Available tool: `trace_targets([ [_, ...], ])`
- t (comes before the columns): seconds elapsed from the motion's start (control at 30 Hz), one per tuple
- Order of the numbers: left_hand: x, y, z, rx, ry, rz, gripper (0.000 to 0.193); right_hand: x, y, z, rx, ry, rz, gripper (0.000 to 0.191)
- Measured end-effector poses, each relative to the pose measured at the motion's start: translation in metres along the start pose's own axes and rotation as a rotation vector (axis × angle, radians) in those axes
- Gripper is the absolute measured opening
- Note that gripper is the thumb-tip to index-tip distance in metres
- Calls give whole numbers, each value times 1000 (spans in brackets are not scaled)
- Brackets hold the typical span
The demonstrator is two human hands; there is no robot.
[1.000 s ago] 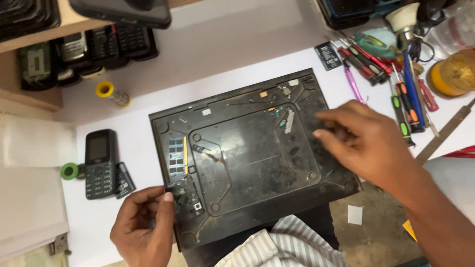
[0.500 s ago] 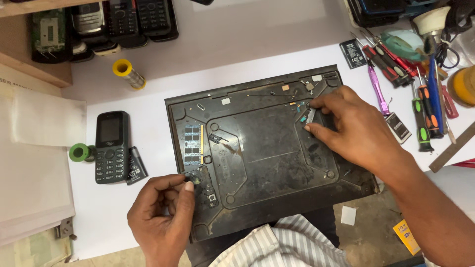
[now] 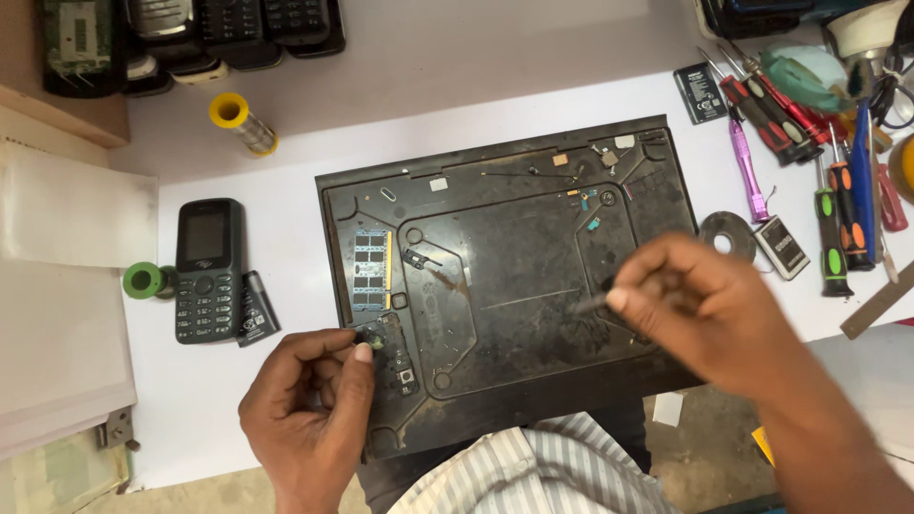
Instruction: The person disassembles feature phones at a repair workbench. They pick phones from the shelf, remove back covers and batteries by hand, separate a keypad housing from a motherboard, and use tweezers to handle small components and screws, placing parts on a dark work tray.
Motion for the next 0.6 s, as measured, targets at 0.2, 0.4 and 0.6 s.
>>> trace_targets([
  [0.2,0,-1,2,110,-27,-14,15,-2,7,-15,-194,-28,18,15],
  [0.4,-1,1,5,99,-46,-7,14,50,37,34,-595,-252,269,20],
  [0.6,-2,0,8,55,-45,-17,13,99,34,27,-809,-228,365,22],
])
Point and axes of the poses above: each hand's wrist, its own x-axis towards the middle knuckle, its own z-axis out of the back of the hand, y = z × x, the point moved 8 cm from there along x, towards the middle knuckle, and after that the axes turned 3 degrees about -y, right-handed, at the moved point
